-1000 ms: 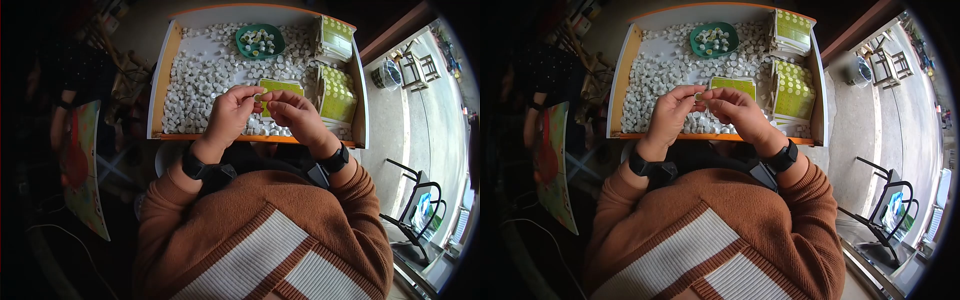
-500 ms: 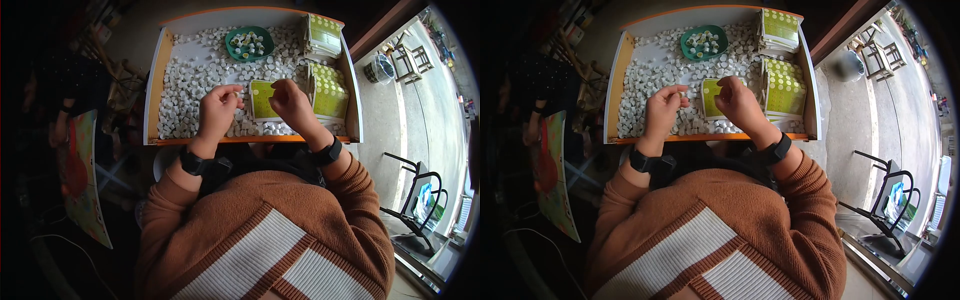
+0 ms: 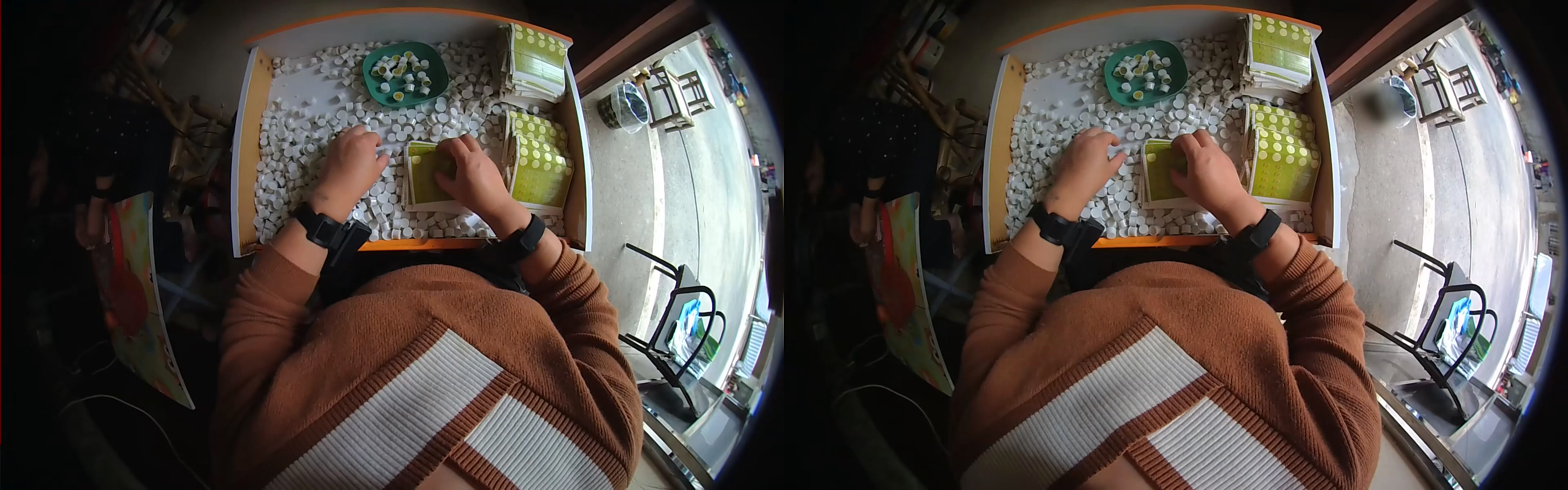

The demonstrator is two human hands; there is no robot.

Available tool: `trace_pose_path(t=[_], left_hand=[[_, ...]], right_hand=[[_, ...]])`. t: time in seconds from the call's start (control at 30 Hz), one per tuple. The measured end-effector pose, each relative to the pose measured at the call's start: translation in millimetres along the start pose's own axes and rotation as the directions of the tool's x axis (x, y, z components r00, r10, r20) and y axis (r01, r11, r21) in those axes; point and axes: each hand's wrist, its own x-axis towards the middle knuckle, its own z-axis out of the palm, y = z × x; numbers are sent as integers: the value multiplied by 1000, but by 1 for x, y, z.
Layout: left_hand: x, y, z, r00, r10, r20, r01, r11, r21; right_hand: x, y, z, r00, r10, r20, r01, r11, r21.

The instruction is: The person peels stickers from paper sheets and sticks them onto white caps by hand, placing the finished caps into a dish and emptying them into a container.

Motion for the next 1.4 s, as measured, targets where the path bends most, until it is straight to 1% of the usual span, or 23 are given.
trace_pose_path(t=[0.07, 0.23, 0.3, 0.33, 0.37, 0.4, 0.43, 0.47, 0.5, 0.6, 0.7, 0.73, 0.83, 0.9, 1.0, 1.1, 1.13, 1.17, 1.23, 1.27, 1.3, 1.37, 1.4], left_hand=[[9, -3, 10, 993, 113, 19, -115, 989, 94], [15, -2, 9, 988, 125, 94, -134, 986, 97], [18, 7, -1, 990, -43, 134, 46, 999, -24], [19, 9, -3, 980, -121, 160, 135, 988, -79], [18, 10, -3, 979, -122, 163, 136, 987, -80], [16, 12, -3, 971, -154, 182, 201, 939, -279], [12, 14, -2, 960, -184, 209, 263, 845, -465], [8, 16, -1, 947, -209, 243, 318, 711, -627], [5, 21, 0, 945, -213, 247, 324, 708, -627], [2, 36, 1, 937, -182, 298, 349, 553, -757], [4, 38, 8, 935, -161, 315, 348, 571, -743], [3, 38, 10, 932, -153, 327, 353, 580, -734], [1, 37, 14, 921, -159, 355, 375, 608, -700], [0, 38, 14, 916, -167, 364, 384, 624, -681], [-1, 41, 15, 939, -160, 305, 326, 693, -642], [-1, 45, 13, 938, -175, 299, 334, 679, -654], [-1, 46, 13, 938, -183, 294, 338, 671, -660], [-1, 46, 13, 939, -187, 290, 338, 671, -660], [0, 47, 13, 946, -204, 250, 323, 637, -700], [-1, 47, 13, 949, -215, 232, 316, 620, -718], [-3, 46, 14, 947, -219, 236, 322, 618, -717], [-4, 45, 18, 948, -204, 245, 317, 685, -656], [-3, 44, 19, 949, -195, 246, 310, 718, -624]], right_hand=[[4, 2, -2, 1000, 17, 16, -17, 1000, -3], [12, 3, -4, 995, -59, 84, 58, 998, 15], [15, 5, -3, 986, -124, 112, 123, 992, 15], [16, 5, -4, 986, -122, 114, 121, 993, 16], [16, 5, -4, 986, -119, 120, 117, 993, 22], [16, 6, -5, 985, -117, 125, 115, 993, 27], [16, 6, -6, 984, -114, 134, 110, 993, 33], [15, 8, -5, 984, -110, 141, 106, 994, 36], [15, 10, -4, 987, -98, 129, 91, 994, 54], [15, 12, -1, 993, -66, 101, 56, 994, 93], [15, 10, -4, 996, 79, 50, -89, 966, 243], [16, 9, -3, 995, 83, 51, -93, 966, 242], [17, 2, 3, 997, -76, 7, 76, 996, 42], [17, 1, 4, 997, -74, 16, 74, 997, 32], [18, 2, 6, 997, -75, 30, 74, 997, 10], [17, 9, 7, 1000, -17, 11, 16, 997, 78], [16, 12, 6, 1000, -21, 13, 20, 997, 79], [16, 10, 1, 997, 74, 35, -79, 978, 192], [19, 6, -5, 962, 249, 112, -273, 875, 400], [21, 6, -3, 962, 246, 115, -272, 875, 401], [21, 5, 0, 985, 159, 62, -171, 934, 312], [21, 5, 5, 999, -32, -17, 34, 993, 109], [22, 4, 6, 999, -33, -15, 34, 993, 109]])
